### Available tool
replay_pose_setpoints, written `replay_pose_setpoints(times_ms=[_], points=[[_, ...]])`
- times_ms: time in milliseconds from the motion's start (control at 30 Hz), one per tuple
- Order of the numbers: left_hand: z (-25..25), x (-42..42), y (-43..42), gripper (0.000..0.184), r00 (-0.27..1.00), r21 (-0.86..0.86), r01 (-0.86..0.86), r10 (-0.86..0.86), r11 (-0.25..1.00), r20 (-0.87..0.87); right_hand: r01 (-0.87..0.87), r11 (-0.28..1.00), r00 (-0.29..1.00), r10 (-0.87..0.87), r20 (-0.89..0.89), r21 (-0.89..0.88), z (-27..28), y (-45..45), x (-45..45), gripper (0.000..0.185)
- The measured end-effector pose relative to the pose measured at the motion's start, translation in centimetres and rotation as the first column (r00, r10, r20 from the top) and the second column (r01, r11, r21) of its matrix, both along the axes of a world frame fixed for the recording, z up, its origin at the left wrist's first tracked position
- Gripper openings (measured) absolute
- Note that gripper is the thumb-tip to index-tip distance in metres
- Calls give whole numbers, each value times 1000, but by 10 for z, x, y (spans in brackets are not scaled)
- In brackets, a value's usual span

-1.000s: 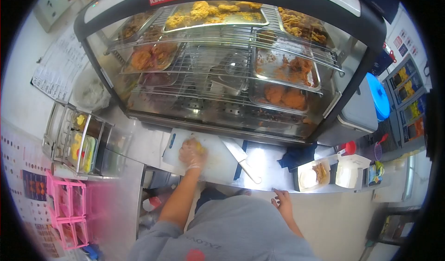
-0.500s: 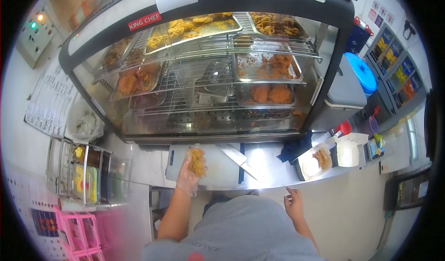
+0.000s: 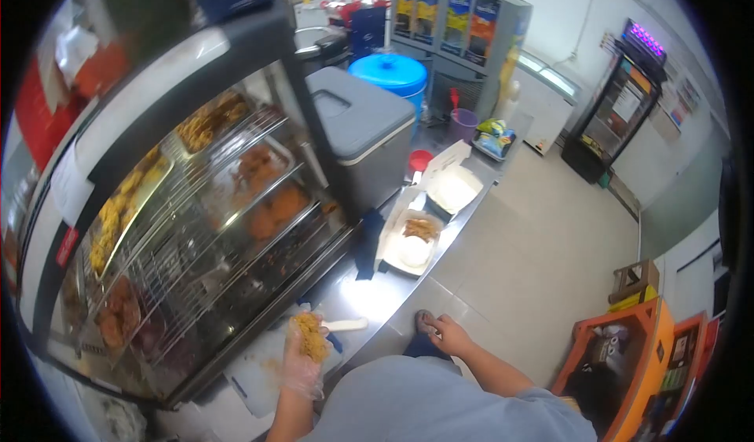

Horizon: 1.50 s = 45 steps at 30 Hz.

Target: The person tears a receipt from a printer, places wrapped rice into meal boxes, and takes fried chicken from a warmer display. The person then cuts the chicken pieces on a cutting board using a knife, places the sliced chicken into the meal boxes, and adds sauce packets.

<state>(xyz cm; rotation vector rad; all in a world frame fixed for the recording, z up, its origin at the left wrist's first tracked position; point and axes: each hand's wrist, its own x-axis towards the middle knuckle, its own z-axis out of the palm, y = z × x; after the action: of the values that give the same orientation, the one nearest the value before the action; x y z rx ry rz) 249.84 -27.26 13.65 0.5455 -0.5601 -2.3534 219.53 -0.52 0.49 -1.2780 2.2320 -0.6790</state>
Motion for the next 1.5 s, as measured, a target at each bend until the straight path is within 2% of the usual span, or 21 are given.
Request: replay_pose_setpoints(times_ms=[33, 133, 167, 300, 400, 500, 600, 667, 800, 900, 967, 1033, 1133, 1300, 1500], points=[[7, -23, 2, 49, 997, 36, 41, -38, 999, -61, 6, 1000, 1000, -6, -26, 0, -12, 8, -11, 48], [26, -99, 8, 50, 990, -48, 141, -142, 989, -19, 32, 999, 999, -30, -46, 39, -31, 29, -51, 47], [26, -126, 8, 50, 979, -112, 174, -159, 978, 128, 53, 996, 998, -51, -22, 72, -33, 37, -67, 46], [30, -271, 10, 41, 945, -161, 217, -166, 963, 281, 166, 982, 983, -172, 64, 86, -38, 70, -143, 44], [-2, -389, -4, 51, 953, -139, 246, -214, 959, 213, 343, 935, 933, -350, 79, 93, -40, 109, -192, 43], [-26, -498, -21, 54, 912, -172, 278, -203, 945, 357, 464, 874, 871, -480, 108, 141, -45, 153, -238, 44], [-41, -581, -25, 57, 853, -198, 210, -81, 957, 515, 465, 874, 880, -473, 32, 140, -42, 194, -272, 44], [-46, -618, -22, 55, 819, -209, 162, -14, 964, 573, 569, 808, 808, -584, 81, 152, -37, 217, -286, 44], [-63, -653, -18, 48, 764, -248, 127, 65, 960, 642, 706, 690, 679, -724, 124, 159, -45, 240, -296, 44], [-79, -664, -23, 41, 794, -197, 124, 21, 973, 608, 676, 706, 705, -703, 93, 211, -57, 244, -298, 44], [-85, -668, -26, 37, 812, -161, 146, -25, 976, 584, 640, 738, 729, -671, 136, 213, -62, 241, -298, 43], [-67, -667, -20, 35, 801, -154, 188, -61, 970, 595, 605, 768, 753, -638, 164, 211, -61, 234, -303, 43], [-33, -668, -2, 40, 847, -50, 76, -38, 996, 529, 570, 799, 782, -599, 173, 190, -60, 222, -319, 43], [-49, -662, -11, 46, 823, -67, 75, -24, 995, 567, 592, 791, 781, -610, 132, 155, -52, 202, -356, 43], [-44, -652, -27, 52, 750, -260, 205, 19, 944, 662, 652, 751, 733, -659, 168, 99, -35, 202, -369, 41]])
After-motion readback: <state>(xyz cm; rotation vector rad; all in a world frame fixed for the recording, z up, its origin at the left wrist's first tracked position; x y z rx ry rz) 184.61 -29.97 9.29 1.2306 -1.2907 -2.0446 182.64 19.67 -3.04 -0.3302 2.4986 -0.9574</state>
